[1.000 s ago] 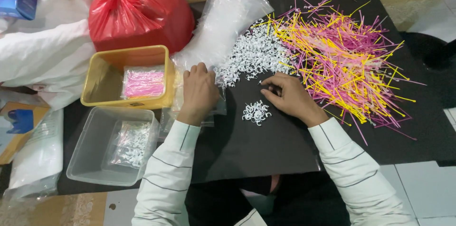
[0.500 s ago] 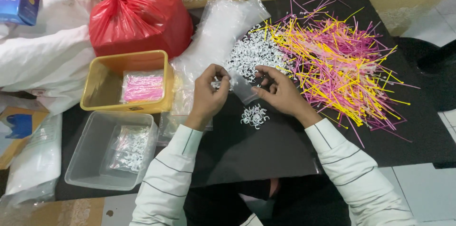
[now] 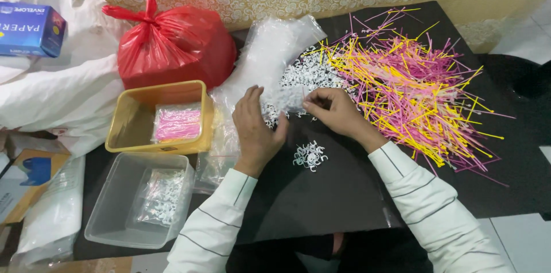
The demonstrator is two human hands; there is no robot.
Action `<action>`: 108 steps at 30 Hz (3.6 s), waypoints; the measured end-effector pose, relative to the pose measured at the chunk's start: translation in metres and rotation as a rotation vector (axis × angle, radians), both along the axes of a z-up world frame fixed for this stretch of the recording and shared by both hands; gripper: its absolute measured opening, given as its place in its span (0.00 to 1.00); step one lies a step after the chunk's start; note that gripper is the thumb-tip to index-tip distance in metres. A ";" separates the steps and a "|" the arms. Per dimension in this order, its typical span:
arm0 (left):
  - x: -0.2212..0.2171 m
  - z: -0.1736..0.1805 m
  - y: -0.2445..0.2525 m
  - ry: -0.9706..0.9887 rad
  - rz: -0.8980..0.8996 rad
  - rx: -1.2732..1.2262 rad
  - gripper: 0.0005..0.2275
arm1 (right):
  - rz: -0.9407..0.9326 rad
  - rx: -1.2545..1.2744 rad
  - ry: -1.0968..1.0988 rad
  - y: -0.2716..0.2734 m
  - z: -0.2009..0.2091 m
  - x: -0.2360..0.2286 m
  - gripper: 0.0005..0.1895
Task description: Packaging small white plastic components into a clear bag and a small container
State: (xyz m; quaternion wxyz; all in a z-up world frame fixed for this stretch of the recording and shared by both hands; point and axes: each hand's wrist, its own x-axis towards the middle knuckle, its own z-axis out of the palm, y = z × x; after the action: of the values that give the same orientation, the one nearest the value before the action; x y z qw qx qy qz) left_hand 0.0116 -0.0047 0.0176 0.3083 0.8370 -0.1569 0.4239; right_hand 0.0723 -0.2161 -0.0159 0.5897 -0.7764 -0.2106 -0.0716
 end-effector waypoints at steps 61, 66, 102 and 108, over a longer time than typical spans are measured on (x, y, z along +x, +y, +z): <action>0.036 -0.053 -0.011 0.152 -0.535 -0.108 0.28 | 0.078 -1.071 -0.211 0.010 0.017 -0.125 0.08; 0.032 -0.048 -0.010 0.154 -0.562 -0.123 0.28 | 0.072 -0.963 -0.186 0.006 0.012 -0.125 0.06; 0.032 -0.062 -0.016 0.236 -0.652 -0.012 0.28 | -0.185 -0.354 0.099 0.004 0.071 -0.070 0.16; 0.030 -0.057 -0.017 0.244 -0.651 -0.024 0.28 | -0.247 -0.397 0.033 0.005 0.067 -0.064 0.16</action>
State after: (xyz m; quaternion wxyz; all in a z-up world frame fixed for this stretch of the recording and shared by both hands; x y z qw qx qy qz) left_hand 0.0414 -0.0216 -0.0395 0.4539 0.7837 -0.3728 0.2021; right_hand 0.0079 -0.2116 0.0513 0.4157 -0.8980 -0.1143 -0.0875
